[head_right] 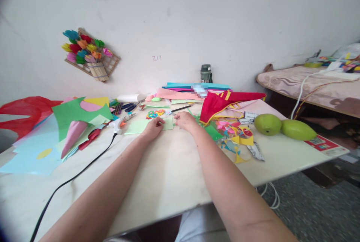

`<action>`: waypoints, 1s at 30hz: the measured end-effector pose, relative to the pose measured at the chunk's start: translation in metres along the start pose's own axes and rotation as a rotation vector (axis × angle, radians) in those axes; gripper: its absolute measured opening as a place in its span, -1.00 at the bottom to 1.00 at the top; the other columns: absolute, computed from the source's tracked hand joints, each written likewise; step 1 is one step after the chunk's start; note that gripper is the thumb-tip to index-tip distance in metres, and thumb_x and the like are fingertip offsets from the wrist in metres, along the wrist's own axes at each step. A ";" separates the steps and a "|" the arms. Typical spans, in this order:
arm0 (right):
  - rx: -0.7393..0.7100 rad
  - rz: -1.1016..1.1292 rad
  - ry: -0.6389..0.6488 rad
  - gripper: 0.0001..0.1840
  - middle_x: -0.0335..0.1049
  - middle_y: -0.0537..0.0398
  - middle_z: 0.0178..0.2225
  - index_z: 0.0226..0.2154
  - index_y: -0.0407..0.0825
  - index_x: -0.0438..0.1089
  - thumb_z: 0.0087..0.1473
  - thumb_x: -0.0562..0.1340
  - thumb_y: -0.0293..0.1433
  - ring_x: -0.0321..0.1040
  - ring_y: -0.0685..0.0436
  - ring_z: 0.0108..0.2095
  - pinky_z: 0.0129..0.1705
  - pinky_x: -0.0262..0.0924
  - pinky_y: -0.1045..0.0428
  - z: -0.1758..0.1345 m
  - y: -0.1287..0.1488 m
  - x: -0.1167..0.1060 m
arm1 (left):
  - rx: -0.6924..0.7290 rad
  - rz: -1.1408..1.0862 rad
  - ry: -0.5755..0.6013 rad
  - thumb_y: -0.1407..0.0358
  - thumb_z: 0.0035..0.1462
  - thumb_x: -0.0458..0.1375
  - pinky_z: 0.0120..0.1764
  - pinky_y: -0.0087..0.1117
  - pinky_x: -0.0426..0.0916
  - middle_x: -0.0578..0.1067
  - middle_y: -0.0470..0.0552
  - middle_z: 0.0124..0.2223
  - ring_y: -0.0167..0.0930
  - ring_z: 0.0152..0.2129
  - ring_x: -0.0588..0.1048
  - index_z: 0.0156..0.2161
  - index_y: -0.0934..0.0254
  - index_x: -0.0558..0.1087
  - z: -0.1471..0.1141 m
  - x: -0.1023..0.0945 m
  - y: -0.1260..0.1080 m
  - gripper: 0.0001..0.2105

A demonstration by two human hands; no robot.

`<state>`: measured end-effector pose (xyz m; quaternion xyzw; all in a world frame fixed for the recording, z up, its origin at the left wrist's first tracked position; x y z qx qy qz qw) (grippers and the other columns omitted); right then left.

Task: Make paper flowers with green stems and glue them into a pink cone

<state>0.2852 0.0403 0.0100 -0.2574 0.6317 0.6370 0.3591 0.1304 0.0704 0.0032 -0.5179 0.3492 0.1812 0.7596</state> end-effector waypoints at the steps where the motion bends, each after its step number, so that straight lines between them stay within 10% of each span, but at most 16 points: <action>1: 0.023 0.007 0.025 -0.63 0.47 0.15 -0.31 -0.17 0.04 0.40 -0.10 0.14 -0.46 0.35 0.01 -0.52 -0.41 0.18 0.11 0.000 -0.001 0.003 | -0.004 -0.006 -0.002 0.54 -0.08 0.01 -0.33 -0.47 0.26 0.34 -0.07 -0.45 -0.49 -0.50 0.32 -0.33 0.31 0.37 0.000 0.000 0.000 -0.81; 8: -0.051 -0.475 -0.207 -0.66 0.40 0.04 -0.14 -0.23 0.10 0.44 -0.08 0.10 -0.43 0.28 -0.20 -0.12 -0.17 0.14 -0.04 -0.011 0.017 -0.020 | 0.006 -0.005 -0.018 0.56 -0.13 0.00 -0.30 -0.46 0.27 0.37 -0.06 -0.45 -0.49 -0.49 0.35 -0.35 0.30 0.39 0.001 -0.001 0.003 -0.78; 15: -0.205 -0.591 0.202 -0.45 -0.21 0.14 0.24 0.15 0.05 0.05 0.11 -0.11 -0.20 -0.28 -0.20 0.22 0.15 -0.30 -0.22 -0.015 0.017 0.026 | 0.038 0.003 -0.036 0.61 -0.17 -0.04 -0.28 -0.45 0.29 0.38 -0.05 -0.44 -0.49 -0.47 0.35 -0.38 0.32 0.39 0.003 0.000 0.004 -0.74; 20: -0.044 -0.644 0.188 -0.34 -0.32 0.06 0.25 0.20 -0.07 -0.11 0.13 -0.23 -0.11 -0.48 -0.18 0.24 0.17 -0.56 -0.26 -0.012 0.002 0.026 | 0.050 0.034 -0.026 0.61 -0.17 -0.04 -0.28 -0.45 0.28 0.40 -0.03 -0.42 -0.49 -0.47 0.35 -0.39 0.33 0.40 0.002 0.000 0.002 -0.74; 25: 0.041 -0.632 0.003 -0.39 -0.23 -0.02 0.24 0.15 -0.13 0.04 0.14 -0.18 -0.16 -0.37 -0.26 0.23 0.14 -0.51 -0.30 -0.007 -0.008 0.008 | 0.066 0.067 -0.015 0.60 -0.14 -0.04 -0.26 -0.45 0.28 0.39 -0.03 -0.43 -0.48 -0.46 0.35 -0.41 0.34 0.41 0.000 -0.002 -0.003 -0.77; 30: -0.251 -0.559 -0.317 -0.62 0.32 -0.11 -0.06 -0.22 -0.13 0.43 0.11 -0.01 -0.31 0.13 -0.20 -0.02 0.04 -0.17 -0.10 -0.017 0.029 -0.016 | 0.067 0.082 0.009 0.60 -0.17 -0.02 -0.26 -0.44 0.29 0.38 -0.03 -0.43 -0.47 -0.46 0.35 -0.42 0.34 0.41 0.001 -0.002 -0.005 -0.77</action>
Point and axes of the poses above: each hand's wrist, its own z-axis towards the middle knuckle, its own x-axis out of the palm, y = z × x, the point moved 7 cm from there along z, towards the middle knuckle
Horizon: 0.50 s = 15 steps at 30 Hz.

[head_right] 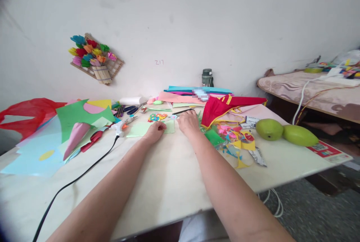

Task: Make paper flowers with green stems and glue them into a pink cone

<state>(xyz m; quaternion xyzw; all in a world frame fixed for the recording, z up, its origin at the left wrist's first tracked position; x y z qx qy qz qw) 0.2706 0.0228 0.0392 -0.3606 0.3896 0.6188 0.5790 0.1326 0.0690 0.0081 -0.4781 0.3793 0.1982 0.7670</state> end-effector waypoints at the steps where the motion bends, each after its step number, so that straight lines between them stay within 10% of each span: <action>1: -0.049 0.032 -0.025 -0.67 0.38 -0.08 -0.14 -0.27 -0.12 0.44 0.09 0.02 -0.32 0.18 -0.17 -0.09 -0.01 -0.12 -0.07 0.000 0.006 -0.005 | 0.001 0.002 0.005 0.60 -0.17 -0.03 -0.26 -0.44 0.29 0.38 -0.04 -0.43 -0.47 -0.46 0.35 -0.42 0.34 0.41 0.000 0.000 0.000 -0.77; 15: -0.493 -0.042 0.146 -0.77 0.45 -0.02 -0.37 -0.46 -0.02 0.50 0.00 0.11 -0.42 0.19 -0.16 -0.21 -0.14 -0.14 -0.06 -0.015 0.051 -0.008 | -0.010 -0.024 -0.020 0.62 -0.17 -0.03 -0.25 -0.44 0.29 0.40 -0.04 -0.43 -0.47 -0.44 0.36 -0.44 0.32 0.40 0.001 0.000 0.003 -0.76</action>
Point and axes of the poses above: each hand's wrist, its own z-axis towards the middle knuckle, its own x-axis out of the palm, y = z × x, the point moved 7 cm from there along z, towards the middle knuckle
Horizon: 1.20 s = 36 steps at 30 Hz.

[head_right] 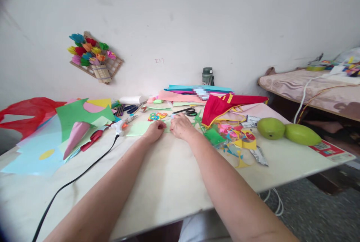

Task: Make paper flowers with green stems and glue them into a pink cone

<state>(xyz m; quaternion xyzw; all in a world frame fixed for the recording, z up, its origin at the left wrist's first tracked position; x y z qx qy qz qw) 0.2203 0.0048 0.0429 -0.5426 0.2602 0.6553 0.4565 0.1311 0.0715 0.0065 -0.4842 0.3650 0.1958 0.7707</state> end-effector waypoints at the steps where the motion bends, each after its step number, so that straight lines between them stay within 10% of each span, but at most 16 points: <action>1: -0.002 -0.015 0.017 -0.76 0.45 -0.03 -0.37 -0.47 -0.03 0.50 0.00 0.10 -0.43 0.19 -0.16 -0.21 -0.14 -0.14 -0.06 0.000 0.001 0.000 | -0.003 0.001 -0.001 0.62 -0.18 -0.03 -0.26 -0.44 0.29 0.40 -0.03 -0.43 -0.47 -0.45 0.36 -0.43 0.32 0.40 0.000 0.000 0.000 -0.76; 9: 0.046 -0.037 0.042 -0.70 0.43 -0.10 -0.37 -0.50 -0.09 0.48 0.03 0.05 -0.45 0.19 -0.16 -0.21 -0.15 -0.11 -0.04 0.002 -0.001 0.005 | -0.039 -0.018 -0.028 0.55 -0.12 0.01 -0.29 -0.43 0.30 0.42 -0.03 -0.42 -0.46 -0.47 0.37 -0.32 0.32 0.39 -0.003 0.000 0.001 -0.77; 18: 0.025 0.028 -0.022 -0.76 0.42 -0.01 -0.35 -0.41 -0.03 0.49 0.00 0.10 -0.43 0.20 -0.13 -0.21 -0.15 -0.10 -0.02 0.003 -0.012 0.014 | 0.413 0.188 -0.034 0.47 -0.15 0.14 -0.11 -0.34 0.23 0.42 0.05 -0.27 -0.36 -0.25 0.37 -0.45 0.29 0.41 -0.014 -0.007 -0.030 -0.91; 36: 0.074 0.097 -0.080 -0.78 0.40 0.02 -0.26 -0.32 0.00 0.48 -0.04 0.16 -0.39 0.18 -0.13 -0.17 -0.12 -0.10 -0.01 0.000 -0.020 0.013 | 0.540 0.391 -0.017 0.50 -0.01 0.03 -0.20 -0.36 0.27 0.40 0.07 -0.36 -0.37 -0.31 0.37 -0.43 0.30 0.38 -0.018 -0.002 -0.031 -0.88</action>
Point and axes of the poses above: each hand's wrist, its own z-axis towards the middle knuckle, its own x-axis out of the palm, y = z × x, the point moved 7 cm from there along z, towards the middle knuckle
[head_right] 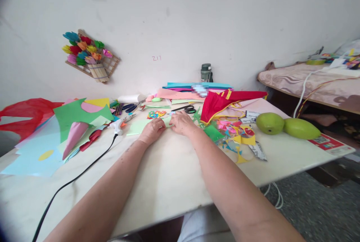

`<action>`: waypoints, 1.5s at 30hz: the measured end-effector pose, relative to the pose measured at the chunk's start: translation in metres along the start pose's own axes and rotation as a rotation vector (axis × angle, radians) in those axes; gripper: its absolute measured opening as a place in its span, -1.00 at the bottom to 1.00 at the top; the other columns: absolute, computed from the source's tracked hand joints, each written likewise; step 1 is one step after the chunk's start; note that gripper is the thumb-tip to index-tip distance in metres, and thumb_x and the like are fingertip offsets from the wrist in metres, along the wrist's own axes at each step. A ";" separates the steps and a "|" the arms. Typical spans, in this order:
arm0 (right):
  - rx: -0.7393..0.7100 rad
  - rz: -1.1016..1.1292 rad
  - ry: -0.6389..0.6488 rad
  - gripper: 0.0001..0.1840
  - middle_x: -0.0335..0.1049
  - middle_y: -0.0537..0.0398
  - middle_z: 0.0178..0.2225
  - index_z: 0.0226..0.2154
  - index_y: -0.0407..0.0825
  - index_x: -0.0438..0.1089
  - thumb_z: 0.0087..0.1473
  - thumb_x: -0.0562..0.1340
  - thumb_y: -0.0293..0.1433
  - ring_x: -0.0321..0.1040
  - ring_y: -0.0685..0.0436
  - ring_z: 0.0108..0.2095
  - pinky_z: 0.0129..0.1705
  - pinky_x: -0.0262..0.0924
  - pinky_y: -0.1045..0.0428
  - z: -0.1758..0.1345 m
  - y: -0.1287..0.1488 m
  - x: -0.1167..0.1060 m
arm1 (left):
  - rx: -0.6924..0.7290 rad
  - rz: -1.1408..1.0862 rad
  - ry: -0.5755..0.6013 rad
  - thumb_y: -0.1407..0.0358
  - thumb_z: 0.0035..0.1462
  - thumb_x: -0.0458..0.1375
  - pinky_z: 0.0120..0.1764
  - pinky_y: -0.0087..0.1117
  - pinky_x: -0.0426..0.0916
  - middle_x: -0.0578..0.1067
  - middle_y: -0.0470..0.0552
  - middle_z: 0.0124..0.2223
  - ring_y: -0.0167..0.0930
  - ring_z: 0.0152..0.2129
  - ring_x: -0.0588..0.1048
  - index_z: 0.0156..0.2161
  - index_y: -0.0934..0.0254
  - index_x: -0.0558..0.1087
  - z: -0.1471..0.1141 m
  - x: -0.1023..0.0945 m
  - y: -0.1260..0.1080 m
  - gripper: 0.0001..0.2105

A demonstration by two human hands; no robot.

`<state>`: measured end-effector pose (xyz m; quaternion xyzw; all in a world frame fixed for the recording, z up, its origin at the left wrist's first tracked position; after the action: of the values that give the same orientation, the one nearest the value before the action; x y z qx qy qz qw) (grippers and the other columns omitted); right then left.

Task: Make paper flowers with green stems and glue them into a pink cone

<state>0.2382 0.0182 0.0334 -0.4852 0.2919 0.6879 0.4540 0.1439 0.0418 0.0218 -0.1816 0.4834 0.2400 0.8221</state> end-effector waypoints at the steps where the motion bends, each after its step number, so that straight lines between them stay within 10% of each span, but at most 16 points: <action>1: -0.001 -0.004 -0.006 -0.78 0.39 0.02 -0.25 -0.31 0.00 0.48 -0.05 0.16 -0.39 0.18 -0.13 -0.16 -0.12 -0.11 -0.01 0.000 0.001 -0.001 | 0.000 0.002 -0.007 0.50 -0.01 0.04 -0.22 -0.37 0.28 0.40 0.06 -0.36 -0.37 -0.31 0.37 -0.43 0.30 0.38 0.000 0.000 0.000 -0.89; 45: 0.217 0.283 0.033 -0.82 0.47 0.09 -0.34 -0.36 0.01 0.49 -0.08 0.21 -0.36 0.32 -0.06 -0.29 -0.28 0.09 0.11 0.009 -0.023 0.028 | -0.373 -0.395 0.020 0.36 -0.13 0.15 -0.10 -0.36 0.26 0.43 0.05 -0.12 -0.38 -0.22 0.40 -0.51 0.30 0.43 -0.005 0.010 0.045 -0.95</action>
<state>0.2521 0.0444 0.0112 -0.3986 0.4372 0.7012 0.3977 0.1186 0.0781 0.0071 -0.4232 0.3939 0.1581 0.8005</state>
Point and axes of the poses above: each hand's wrist, its own z-axis towards the middle knuckle, its own x-axis out of the palm, y = z × x, the point moved 7 cm from there along z, towards the middle knuckle
